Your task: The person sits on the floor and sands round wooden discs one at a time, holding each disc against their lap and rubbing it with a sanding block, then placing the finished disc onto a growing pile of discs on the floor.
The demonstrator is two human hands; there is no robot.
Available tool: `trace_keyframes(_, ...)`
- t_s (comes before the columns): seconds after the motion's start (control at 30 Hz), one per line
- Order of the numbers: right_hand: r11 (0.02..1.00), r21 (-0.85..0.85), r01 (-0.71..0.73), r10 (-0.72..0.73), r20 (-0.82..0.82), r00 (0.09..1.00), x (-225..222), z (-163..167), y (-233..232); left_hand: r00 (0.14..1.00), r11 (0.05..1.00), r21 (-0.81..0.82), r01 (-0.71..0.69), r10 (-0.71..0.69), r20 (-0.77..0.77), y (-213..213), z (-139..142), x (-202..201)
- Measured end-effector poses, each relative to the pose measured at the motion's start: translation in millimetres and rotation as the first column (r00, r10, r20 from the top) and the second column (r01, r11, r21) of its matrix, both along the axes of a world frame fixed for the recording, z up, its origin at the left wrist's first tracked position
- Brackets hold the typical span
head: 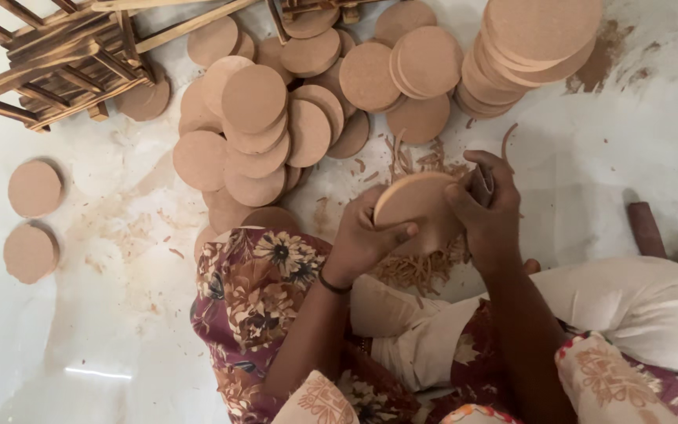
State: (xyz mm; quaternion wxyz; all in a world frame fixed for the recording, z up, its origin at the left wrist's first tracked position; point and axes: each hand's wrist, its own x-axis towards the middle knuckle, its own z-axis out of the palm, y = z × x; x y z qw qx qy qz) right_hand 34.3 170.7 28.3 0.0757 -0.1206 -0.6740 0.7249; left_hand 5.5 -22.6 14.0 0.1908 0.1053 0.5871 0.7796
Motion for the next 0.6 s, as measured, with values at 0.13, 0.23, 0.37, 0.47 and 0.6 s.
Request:
trace_keyframes(0.13,0.998,0.063,-0.003,0.005,-0.035,0.999,-1,4,6,0.989,0.997,-0.023,-0.070,0.073,0.127,2,-3,2)
trace_keyframes(0.23,0.959,-0.277,0.066,-0.095,-0.093,0.991,-3,12,6,0.963,0.979,-0.056,-0.197,0.204,0.174,12,-5,4)
trace_keyframes(0.37,0.993,-0.025,0.117,-0.119,-0.106,0.987,-1,19,-8,0.929,0.938,-0.026,-0.346,0.346,0.129,24,-8,13)
trace_keyframes(0.47,0.603,0.773,0.196,-0.005,-0.243,0.970,10,14,-30,0.928,0.929,-0.087,-0.359,0.365,0.075,30,-13,30)
trace_keyframes(0.6,0.760,0.613,0.217,-0.069,-0.256,0.964,15,2,-28,0.951,0.950,0.033,-0.309,0.308,0.030,28,-23,42)
